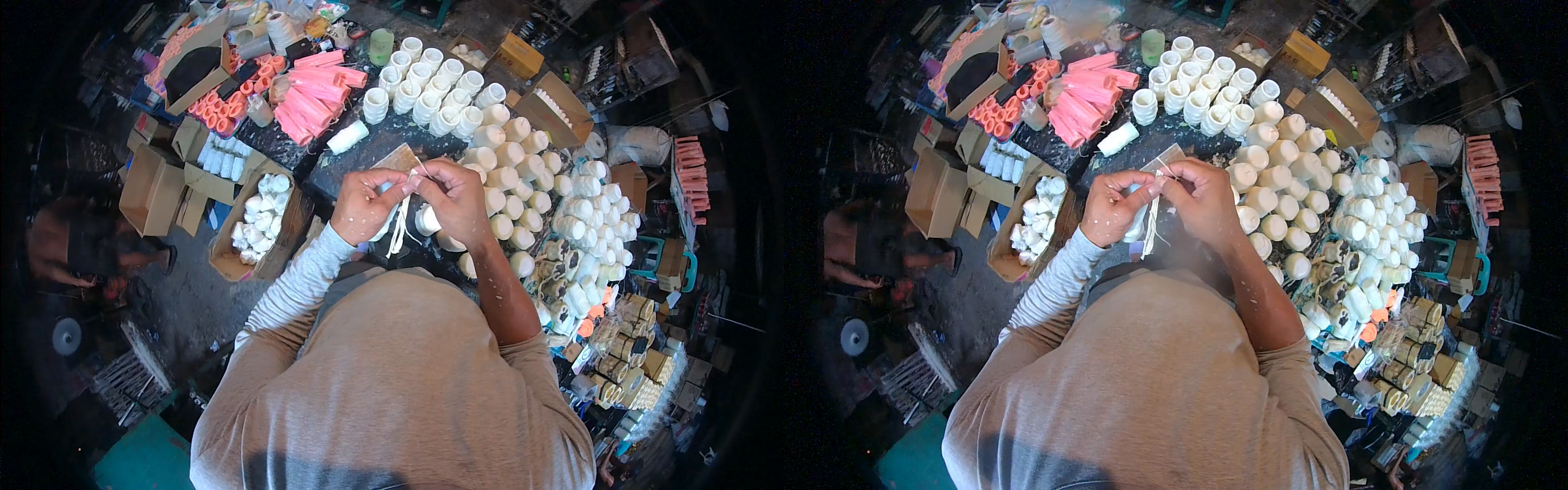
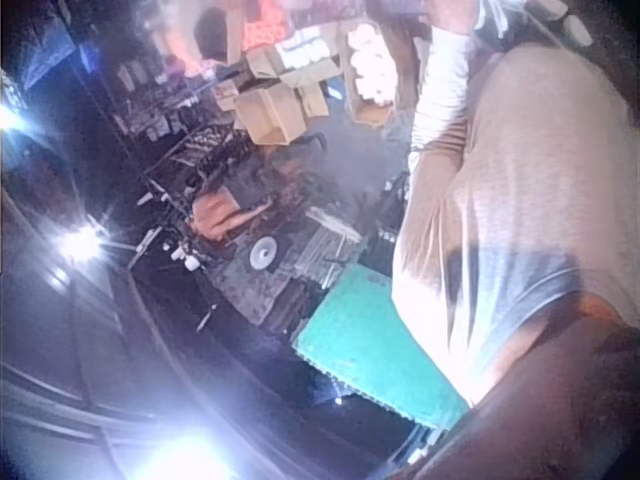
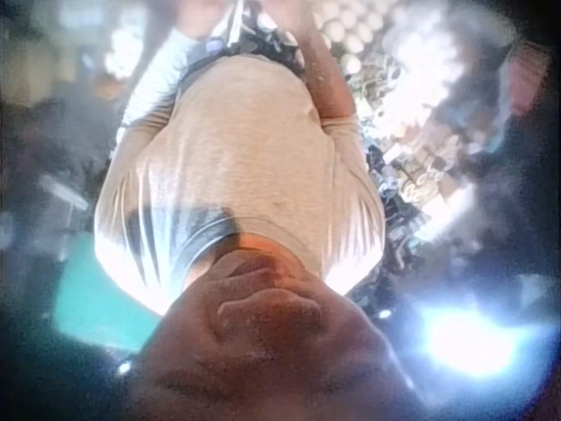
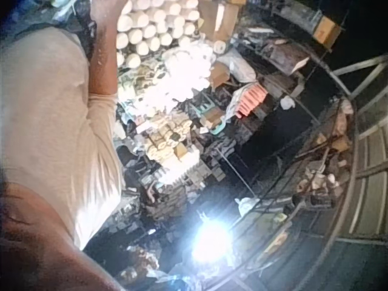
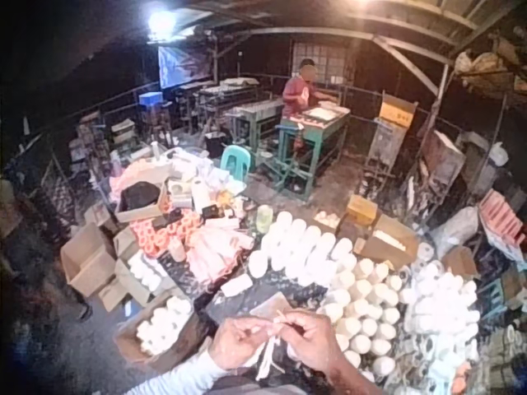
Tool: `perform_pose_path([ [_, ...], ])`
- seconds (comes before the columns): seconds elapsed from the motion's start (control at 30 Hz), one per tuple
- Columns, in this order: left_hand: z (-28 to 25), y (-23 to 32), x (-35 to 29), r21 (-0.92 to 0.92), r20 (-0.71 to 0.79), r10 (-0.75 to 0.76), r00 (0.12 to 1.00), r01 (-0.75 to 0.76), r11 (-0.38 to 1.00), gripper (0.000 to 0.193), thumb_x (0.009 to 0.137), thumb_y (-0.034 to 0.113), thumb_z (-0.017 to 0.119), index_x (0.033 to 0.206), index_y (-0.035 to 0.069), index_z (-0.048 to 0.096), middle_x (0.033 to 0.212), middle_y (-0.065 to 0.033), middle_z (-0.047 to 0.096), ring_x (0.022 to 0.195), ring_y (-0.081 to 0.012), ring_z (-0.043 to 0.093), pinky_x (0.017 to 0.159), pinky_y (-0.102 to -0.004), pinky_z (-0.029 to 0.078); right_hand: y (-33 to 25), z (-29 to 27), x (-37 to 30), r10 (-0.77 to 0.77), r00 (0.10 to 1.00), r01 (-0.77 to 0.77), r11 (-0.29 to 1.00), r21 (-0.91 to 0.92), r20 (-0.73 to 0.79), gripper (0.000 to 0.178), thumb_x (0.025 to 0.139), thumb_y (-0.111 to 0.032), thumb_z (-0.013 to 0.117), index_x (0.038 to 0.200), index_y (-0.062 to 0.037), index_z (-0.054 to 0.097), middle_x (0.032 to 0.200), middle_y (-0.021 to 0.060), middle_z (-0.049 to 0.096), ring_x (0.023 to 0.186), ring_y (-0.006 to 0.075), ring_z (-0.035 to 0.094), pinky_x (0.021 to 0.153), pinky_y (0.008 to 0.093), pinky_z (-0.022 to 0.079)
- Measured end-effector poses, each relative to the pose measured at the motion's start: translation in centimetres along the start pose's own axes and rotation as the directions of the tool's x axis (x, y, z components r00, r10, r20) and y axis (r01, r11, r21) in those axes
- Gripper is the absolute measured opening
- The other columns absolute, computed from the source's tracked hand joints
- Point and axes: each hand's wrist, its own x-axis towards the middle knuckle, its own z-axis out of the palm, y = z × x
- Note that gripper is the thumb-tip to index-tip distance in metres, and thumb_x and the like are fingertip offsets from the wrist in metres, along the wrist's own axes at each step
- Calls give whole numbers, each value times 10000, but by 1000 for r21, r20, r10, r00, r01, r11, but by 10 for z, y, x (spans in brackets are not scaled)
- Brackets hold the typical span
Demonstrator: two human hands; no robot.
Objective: The person assembles white cylindrical candle bodies by inserting wicks and securing them with a small wooden block. They repeatedly pick up candle bodies, insert wicks, and place finished units on the table. The workspace contains many pre-made candle bodies and pink candle components.
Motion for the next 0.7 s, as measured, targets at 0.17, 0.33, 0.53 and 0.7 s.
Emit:
perform_pose_path([
  [0.17,-3,2,-1,171,-19,63,998,-59,983,165,940,85,740,1030,-51,766,881,-102,760,795,-103,640,722,-277,510,-8,4,-4,-5,998,-6,986,-168,-64,90,956,-2,666,955,37,747,874,27,717,777,66,624,695,232,487],
  [0.33,2,-1,-7,215,-94,138,986,-115,970,149,932,70,735,994,-64,757,829,-98,728,753,-131,634,710,-288,508,2,14,-5,13,992,-24,996,-88,-123,117,952,-14,648,972,33,752,848,20,715,742,52,605,651,241,489],
  [0.53,5,-17,-2,26,-390,80,917,-76,997,149,953,87,737,1011,-47,764,836,-45,721,746,-108,617,675,-266,487,38,26,-16,186,948,-186,982,23,-260,121,959,-28,632,995,30,732,841,20,697,686,46,561,600,226,459],
  [0.7,-32,-42,19,-79,-453,-40,891,5,997,163,997,111,712,1029,-43,754,850,13,687,748,-56,562,663,-223,451,71,17,-27,305,906,-189,912,365,-292,140,956,-83,682,1038,16,737,756,-23,648,624,30,513,553,226,409],
])
